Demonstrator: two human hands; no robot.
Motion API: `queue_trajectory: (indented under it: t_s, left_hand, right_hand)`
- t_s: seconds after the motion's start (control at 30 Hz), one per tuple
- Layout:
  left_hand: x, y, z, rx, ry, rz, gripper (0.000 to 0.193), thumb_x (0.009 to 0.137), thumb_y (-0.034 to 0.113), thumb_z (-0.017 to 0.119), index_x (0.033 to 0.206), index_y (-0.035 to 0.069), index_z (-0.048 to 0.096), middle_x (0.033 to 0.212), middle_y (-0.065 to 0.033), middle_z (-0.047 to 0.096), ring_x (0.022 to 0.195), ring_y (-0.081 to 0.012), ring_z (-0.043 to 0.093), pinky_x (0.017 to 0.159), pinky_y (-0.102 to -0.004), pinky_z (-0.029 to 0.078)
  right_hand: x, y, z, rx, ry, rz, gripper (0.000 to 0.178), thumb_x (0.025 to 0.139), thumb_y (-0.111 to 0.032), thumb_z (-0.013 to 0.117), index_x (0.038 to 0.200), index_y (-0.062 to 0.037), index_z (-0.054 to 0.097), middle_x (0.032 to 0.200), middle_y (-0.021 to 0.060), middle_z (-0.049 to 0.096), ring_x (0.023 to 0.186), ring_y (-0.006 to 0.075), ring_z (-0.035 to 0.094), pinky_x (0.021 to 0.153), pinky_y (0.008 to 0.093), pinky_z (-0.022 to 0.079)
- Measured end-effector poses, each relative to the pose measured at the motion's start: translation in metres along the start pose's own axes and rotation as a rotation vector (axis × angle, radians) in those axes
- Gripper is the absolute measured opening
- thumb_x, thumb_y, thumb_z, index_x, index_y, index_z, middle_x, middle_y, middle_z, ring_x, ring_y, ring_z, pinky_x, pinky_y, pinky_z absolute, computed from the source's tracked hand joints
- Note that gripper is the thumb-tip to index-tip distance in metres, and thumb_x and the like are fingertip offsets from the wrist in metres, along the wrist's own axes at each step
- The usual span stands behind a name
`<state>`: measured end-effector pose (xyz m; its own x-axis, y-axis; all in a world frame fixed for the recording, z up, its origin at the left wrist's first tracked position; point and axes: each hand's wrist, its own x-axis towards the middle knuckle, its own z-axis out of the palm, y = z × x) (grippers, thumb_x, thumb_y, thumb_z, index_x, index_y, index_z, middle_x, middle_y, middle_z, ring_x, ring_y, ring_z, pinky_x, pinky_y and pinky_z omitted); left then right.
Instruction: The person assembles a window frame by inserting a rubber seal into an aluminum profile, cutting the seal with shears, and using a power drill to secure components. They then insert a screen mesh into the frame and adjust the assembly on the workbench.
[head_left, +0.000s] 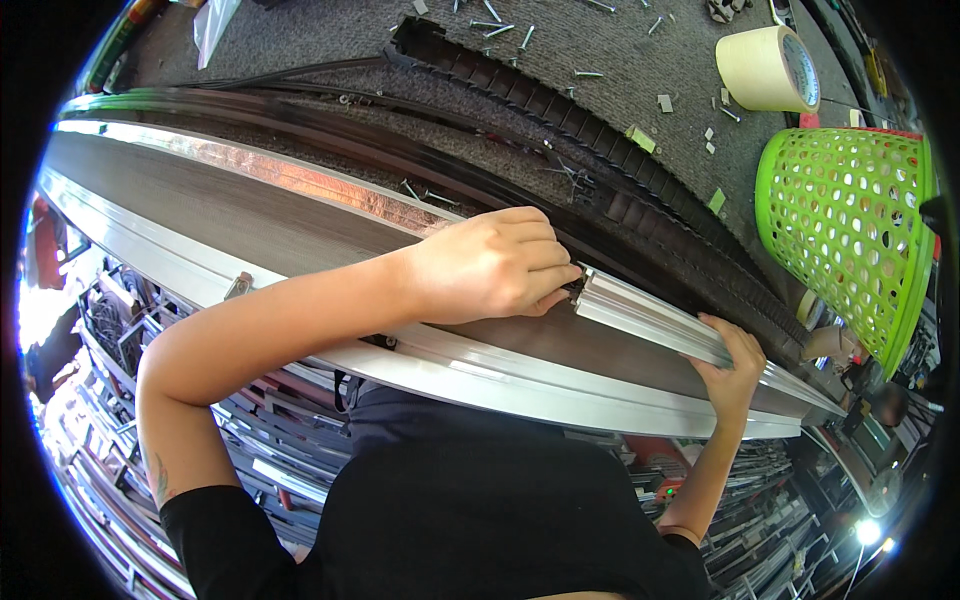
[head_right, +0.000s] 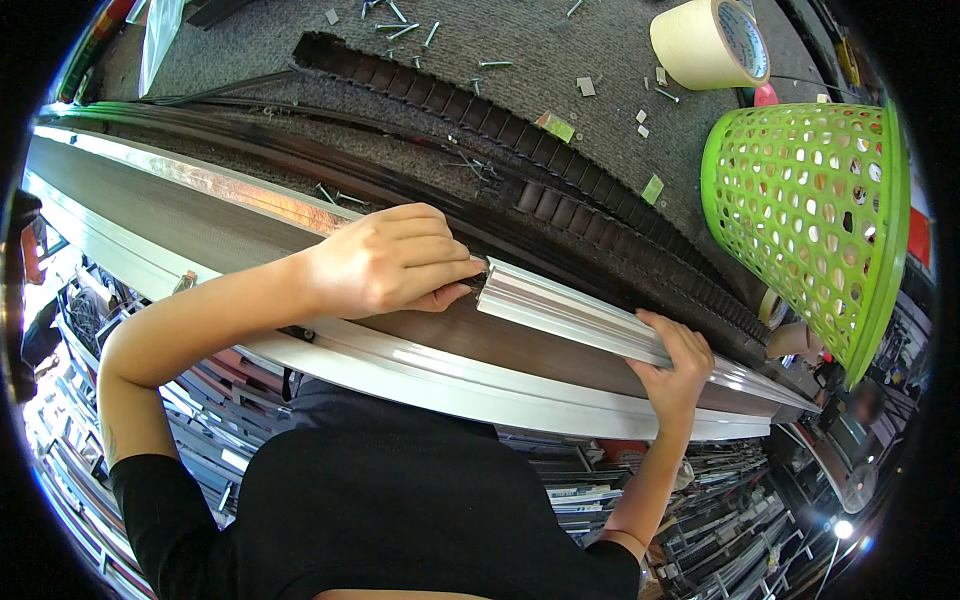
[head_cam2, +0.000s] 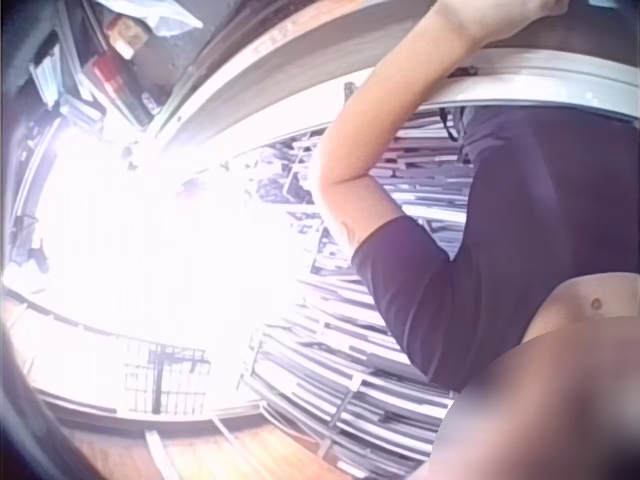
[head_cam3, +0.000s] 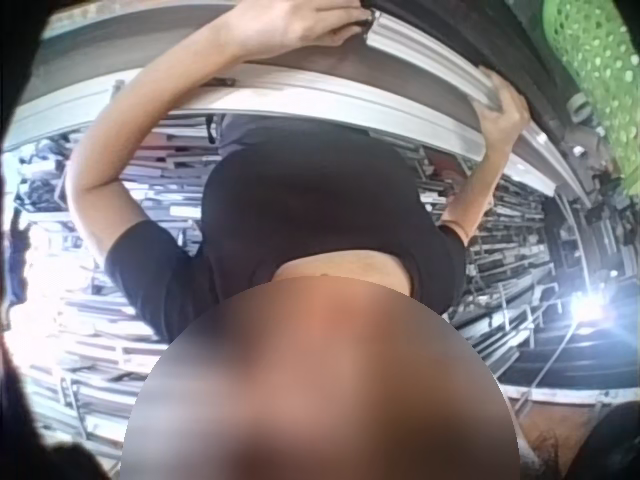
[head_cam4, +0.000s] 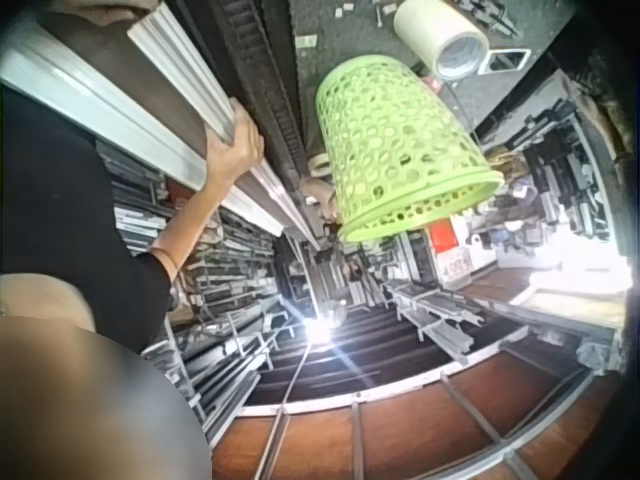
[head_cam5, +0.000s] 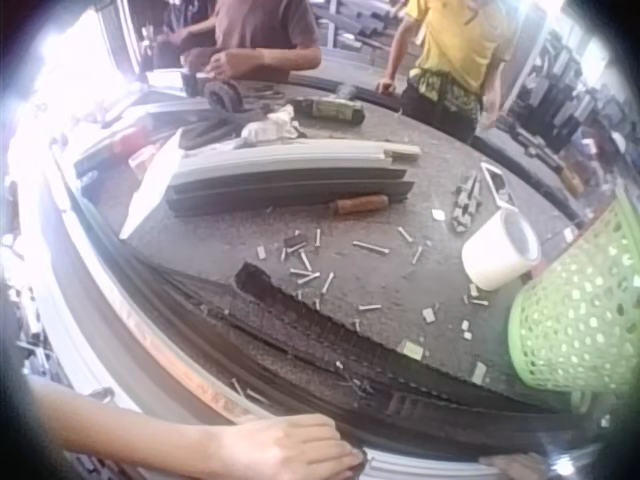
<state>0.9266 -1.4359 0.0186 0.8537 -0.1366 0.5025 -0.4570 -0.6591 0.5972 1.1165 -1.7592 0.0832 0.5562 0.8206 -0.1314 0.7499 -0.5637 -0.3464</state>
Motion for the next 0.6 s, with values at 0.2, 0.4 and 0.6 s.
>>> queue_trajectory:
  t_s: [0.2,0.4,0.6]
  left_hand:
    - [0.0000,-0.0010,0.0001,-0.074,0.011,-0.059,0.029,0.077,0.009,0.080,0.102,-0.001,0.071,0.091,-0.0087,0.070,0.081,-0.0256,0.066,0.077,-0.0363,0.056]
    - [0.0019,-0.0012,-0.0005,-0.053,0.021,-0.035,0.028,0.076,0.008,0.080,0.101,-0.001,0.071,0.091,-0.0084,0.069,0.081,-0.0256,0.065,0.077,-0.0359,0.056]
    - [0.0027,0.0031,-0.0008,-0.032,0.012,-0.046,0.028,0.075,0.007,0.080,0.100,-0.002,0.071,0.093,-0.0090,0.069,0.082,-0.0251,0.065,0.078,-0.0359,0.056]
  right_hand:
    - [-0.0009,0.0030,0.0006,0.017,-0.003,-0.009,0.052,0.054,-0.013,0.085,0.105,-0.0074,0.075,0.104,0.0077,0.076,0.092,0.0258,0.071,0.079,0.0343,0.048]
    - [-0.0005,0.0034,-0.0026,0.019,-0.037,0.022,0.051,0.056,-0.011,0.084,0.105,-0.0041,0.074,0.104,0.0105,0.076,0.094,0.0282,0.071,0.083,0.0358,0.049]
    - [0.0035,0.0017,0.0002,0.038,-0.033,-0.005,0.051,0.055,-0.010,0.084,0.104,-0.0020,0.074,0.102,0.0124,0.075,0.090,0.0296,0.071,0.082,0.0361,0.051]
